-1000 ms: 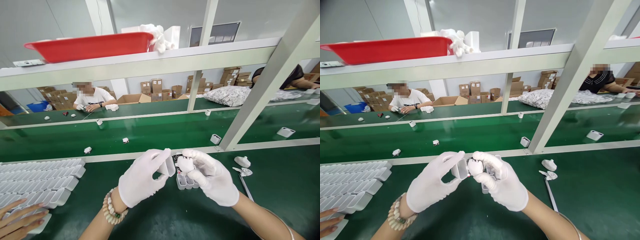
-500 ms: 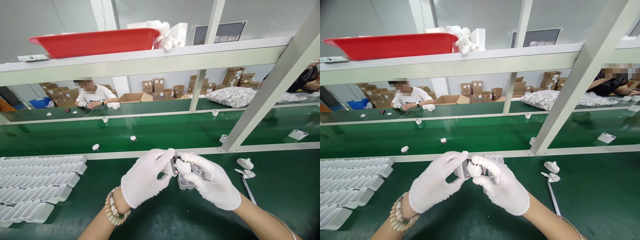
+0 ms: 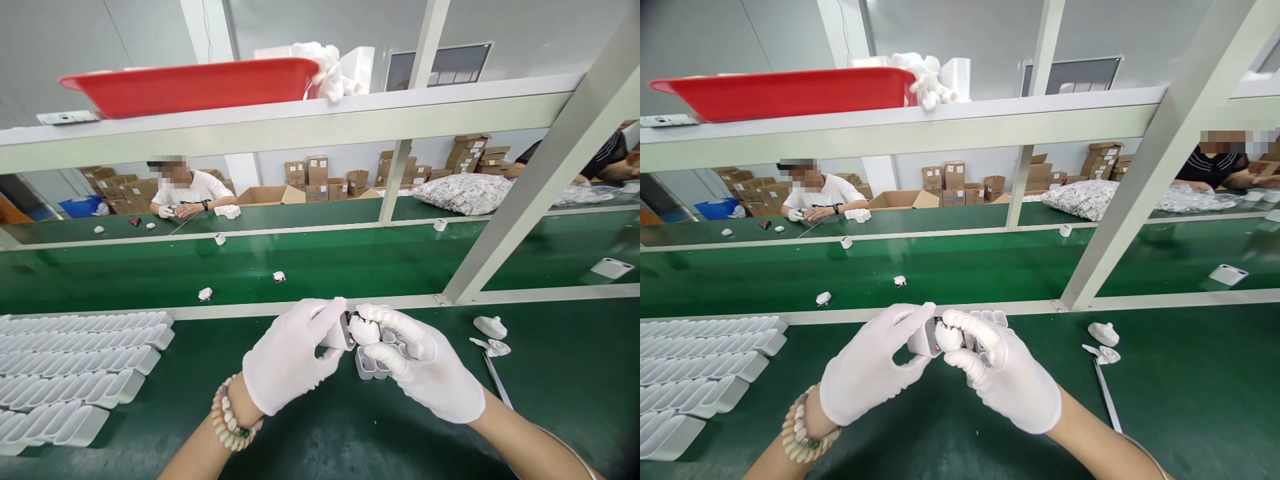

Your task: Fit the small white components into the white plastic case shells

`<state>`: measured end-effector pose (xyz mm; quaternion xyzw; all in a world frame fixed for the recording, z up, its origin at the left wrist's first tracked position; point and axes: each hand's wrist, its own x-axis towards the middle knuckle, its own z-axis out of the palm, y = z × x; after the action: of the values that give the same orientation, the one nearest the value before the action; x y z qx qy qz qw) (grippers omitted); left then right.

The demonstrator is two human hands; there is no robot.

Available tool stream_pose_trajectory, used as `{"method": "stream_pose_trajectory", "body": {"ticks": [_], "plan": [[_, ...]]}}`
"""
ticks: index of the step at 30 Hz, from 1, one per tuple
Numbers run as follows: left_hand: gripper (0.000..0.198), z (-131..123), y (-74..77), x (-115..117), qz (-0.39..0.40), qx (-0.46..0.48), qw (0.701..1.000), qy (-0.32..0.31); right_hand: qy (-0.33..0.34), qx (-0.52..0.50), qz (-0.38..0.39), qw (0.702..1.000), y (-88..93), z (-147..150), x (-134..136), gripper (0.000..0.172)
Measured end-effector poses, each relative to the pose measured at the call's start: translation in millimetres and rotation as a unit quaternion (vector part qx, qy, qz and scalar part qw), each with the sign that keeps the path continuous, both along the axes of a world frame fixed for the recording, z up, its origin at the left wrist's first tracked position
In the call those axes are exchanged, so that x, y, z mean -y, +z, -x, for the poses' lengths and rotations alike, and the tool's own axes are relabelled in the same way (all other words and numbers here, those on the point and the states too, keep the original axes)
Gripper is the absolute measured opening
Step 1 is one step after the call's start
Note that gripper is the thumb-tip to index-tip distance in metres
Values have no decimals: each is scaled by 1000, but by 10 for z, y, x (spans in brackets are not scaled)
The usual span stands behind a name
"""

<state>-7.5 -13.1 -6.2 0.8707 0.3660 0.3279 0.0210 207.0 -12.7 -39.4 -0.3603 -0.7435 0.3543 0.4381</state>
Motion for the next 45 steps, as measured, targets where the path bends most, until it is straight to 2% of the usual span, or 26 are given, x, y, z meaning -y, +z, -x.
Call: {"method": "stream_pose_trajectory", "body": {"ticks": [5, 8, 13, 17, 23, 26, 28, 30, 33, 35, 37, 41, 45], "plan": [[50, -10, 20, 17, -1, 3, 1000, 11, 13, 24, -5, 1000, 167, 42, 12, 22], [48, -18, 37, 21, 10, -1, 1000, 9, 21, 29, 8, 999, 247, 66, 14, 21], [45, -24, 50, 24, 5, -13, 1000, 7, 13, 22, 12, 1000, 180, 54, 12, 19], [46, -39, 68, 38, 19, -11, 1000, 10, -6, 30, -9, 999, 108, 39, 16, 26], [44, -66, 81, 27, 41, 9, 999, 15, -18, 72, -44, 996, 209, 64, 21, 27], [43, -78, 64, 28, 54, 15, 998, 12, 0, 117, -56, 992, 233, 66, 2, 27], [42, -88, 57, 38, 58, 22, 998, 15, 1, 143, -89, 986, 211, 66, -21, 33], [43, -97, 56, 53, 57, 33, 998, 17, -24, 149, -172, 973, 162, 70, -44, 40], [49, -94, 52, 69, 48, 54, 997, 15, -75, 161, -311, 934, 67, 91, -53, 58], [51, -77, 37, 69, 37, 71, 997, 18, -108, 183, -362, 908, 12, 117, -32, 65], [50, -56, 9, 65, 25, 84, 996, 22, -140, 196, -375, 895, -30, 148, 5, 68], [49, -47, -63, 61, 13, 92, 995, 21, -145, 176, -355, 907, -84, 197, 70, 71], [49, -87, -129, 66, 4, 109, 994, 15, -149, 152, -346, 914, -103, 230, 98, 60]]}}
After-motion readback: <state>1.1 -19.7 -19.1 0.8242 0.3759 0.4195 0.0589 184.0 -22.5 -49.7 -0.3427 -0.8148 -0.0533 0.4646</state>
